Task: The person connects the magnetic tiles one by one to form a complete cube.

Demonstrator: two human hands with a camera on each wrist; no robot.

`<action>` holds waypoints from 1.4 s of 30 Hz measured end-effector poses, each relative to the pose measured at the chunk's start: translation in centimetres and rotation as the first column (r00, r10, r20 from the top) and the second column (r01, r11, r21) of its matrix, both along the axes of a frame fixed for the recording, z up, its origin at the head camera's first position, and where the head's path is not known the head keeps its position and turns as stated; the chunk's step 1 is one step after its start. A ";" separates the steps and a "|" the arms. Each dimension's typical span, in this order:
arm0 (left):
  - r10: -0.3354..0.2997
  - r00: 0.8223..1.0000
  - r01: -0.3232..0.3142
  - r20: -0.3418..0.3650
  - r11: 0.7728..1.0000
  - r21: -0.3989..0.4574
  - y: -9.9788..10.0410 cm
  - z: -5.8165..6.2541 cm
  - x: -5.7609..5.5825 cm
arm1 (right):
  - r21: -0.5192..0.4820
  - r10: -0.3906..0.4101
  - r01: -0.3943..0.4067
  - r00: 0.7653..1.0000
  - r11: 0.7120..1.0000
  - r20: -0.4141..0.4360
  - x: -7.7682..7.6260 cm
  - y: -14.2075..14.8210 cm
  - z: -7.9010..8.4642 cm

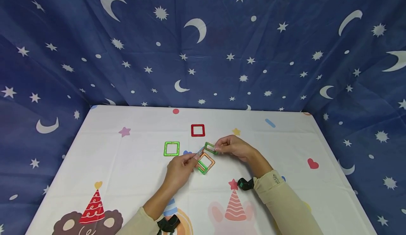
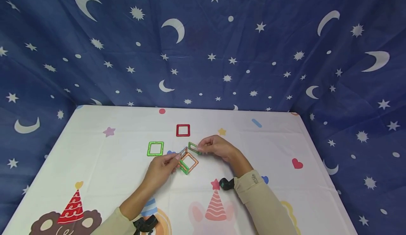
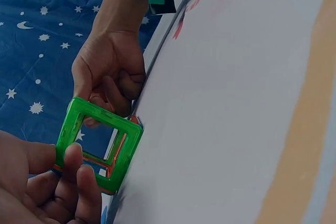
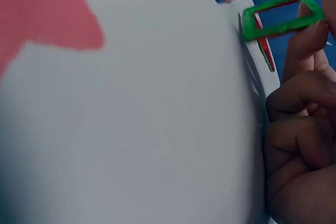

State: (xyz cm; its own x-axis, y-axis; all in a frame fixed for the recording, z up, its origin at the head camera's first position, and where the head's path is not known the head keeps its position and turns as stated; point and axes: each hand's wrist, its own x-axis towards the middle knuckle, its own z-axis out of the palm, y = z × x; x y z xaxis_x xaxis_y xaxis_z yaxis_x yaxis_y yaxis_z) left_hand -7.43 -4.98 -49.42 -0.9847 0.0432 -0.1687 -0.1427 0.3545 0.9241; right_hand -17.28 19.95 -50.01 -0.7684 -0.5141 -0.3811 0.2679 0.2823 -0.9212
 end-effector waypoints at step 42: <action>-0.012 0.999 0.012 0.038 1.000 -0.007 -0.2 0.1 0.1 | -0.007 0.218 -0.220 0.972 0.976 -0.091 0.2 -0.1 0.1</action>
